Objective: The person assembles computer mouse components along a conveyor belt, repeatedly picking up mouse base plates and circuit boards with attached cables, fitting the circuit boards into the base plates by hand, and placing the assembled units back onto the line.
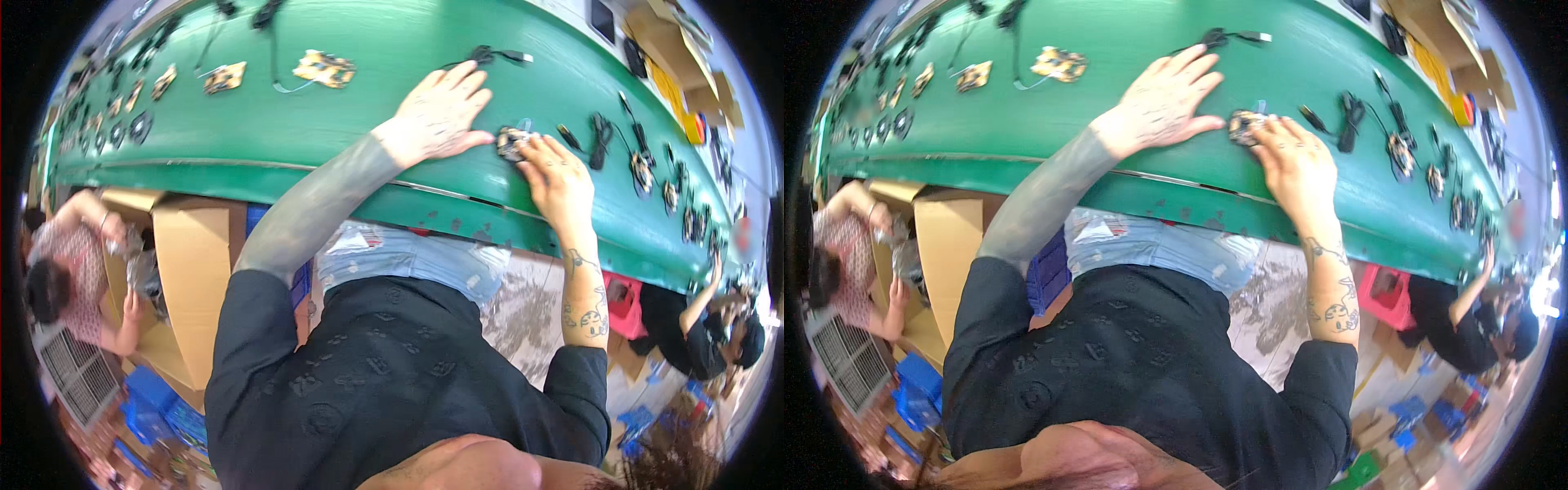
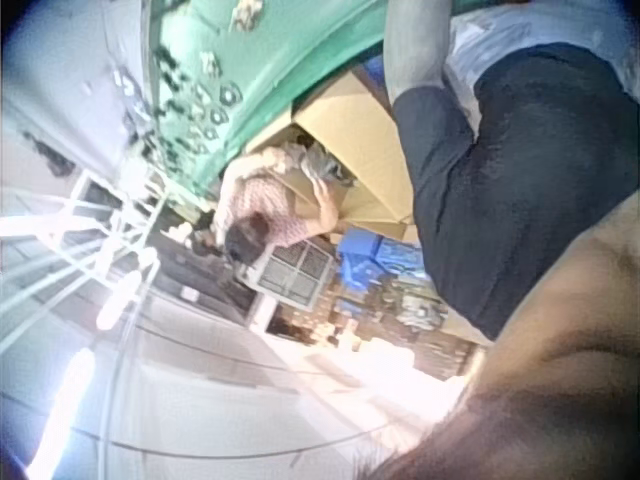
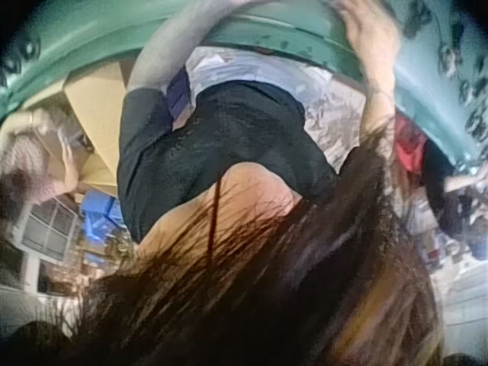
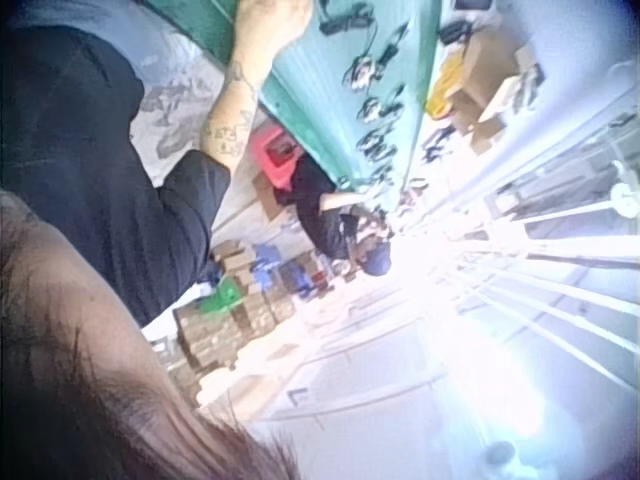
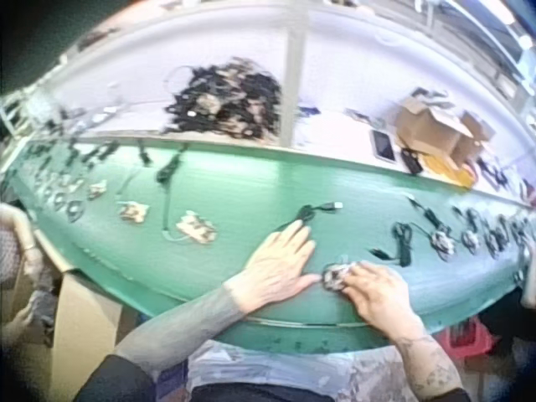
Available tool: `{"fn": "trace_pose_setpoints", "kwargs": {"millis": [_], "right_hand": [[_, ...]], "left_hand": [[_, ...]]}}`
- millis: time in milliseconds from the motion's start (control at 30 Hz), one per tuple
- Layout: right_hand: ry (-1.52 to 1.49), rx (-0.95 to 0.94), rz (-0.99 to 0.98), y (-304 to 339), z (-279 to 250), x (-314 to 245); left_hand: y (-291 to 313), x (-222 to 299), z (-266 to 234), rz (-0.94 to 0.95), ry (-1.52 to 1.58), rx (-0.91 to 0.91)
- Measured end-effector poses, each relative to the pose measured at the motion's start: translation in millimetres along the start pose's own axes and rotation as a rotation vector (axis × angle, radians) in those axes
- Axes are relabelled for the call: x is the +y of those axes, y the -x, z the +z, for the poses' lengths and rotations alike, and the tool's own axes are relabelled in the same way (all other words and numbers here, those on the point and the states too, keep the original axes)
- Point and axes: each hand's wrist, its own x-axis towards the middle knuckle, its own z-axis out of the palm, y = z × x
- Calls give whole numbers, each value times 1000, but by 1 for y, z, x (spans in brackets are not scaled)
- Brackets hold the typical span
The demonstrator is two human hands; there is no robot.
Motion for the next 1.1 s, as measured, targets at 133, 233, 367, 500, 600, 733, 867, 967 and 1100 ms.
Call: {"fn": "trace_pose_setpoints", "kwargs": {"millis": [133,233,367,500,600,733,867,967,1100], "right_hand": [[75,56,94,-34,12,34],[212,33,291,-51,8,51],[260,6,364,-70,-2,16],[-84,-11,3,-103,18,-69],[-242,-144,-125,-136,52,-121],[-290,-75,-203,-164,96,-138],[-345,3,-239,-160,104,-125],[-356,-93,-64,-142,70,-96],[-322,-33,15,-119,59,-55]], "left_hand": [[-29,-21,-4,-10,-28,134],[-3,-24,-45,26,121,334],[91,-98,-106,-346,-9,473],[221,-226,-145,-588,-443,644],[300,-288,-170,-985,-606,394],[329,-331,-177,-1160,-530,142],[384,-356,-194,-1053,-512,138],[352,-340,-187,-915,-388,176],[326,-256,-179,-839,-211,206]]}}
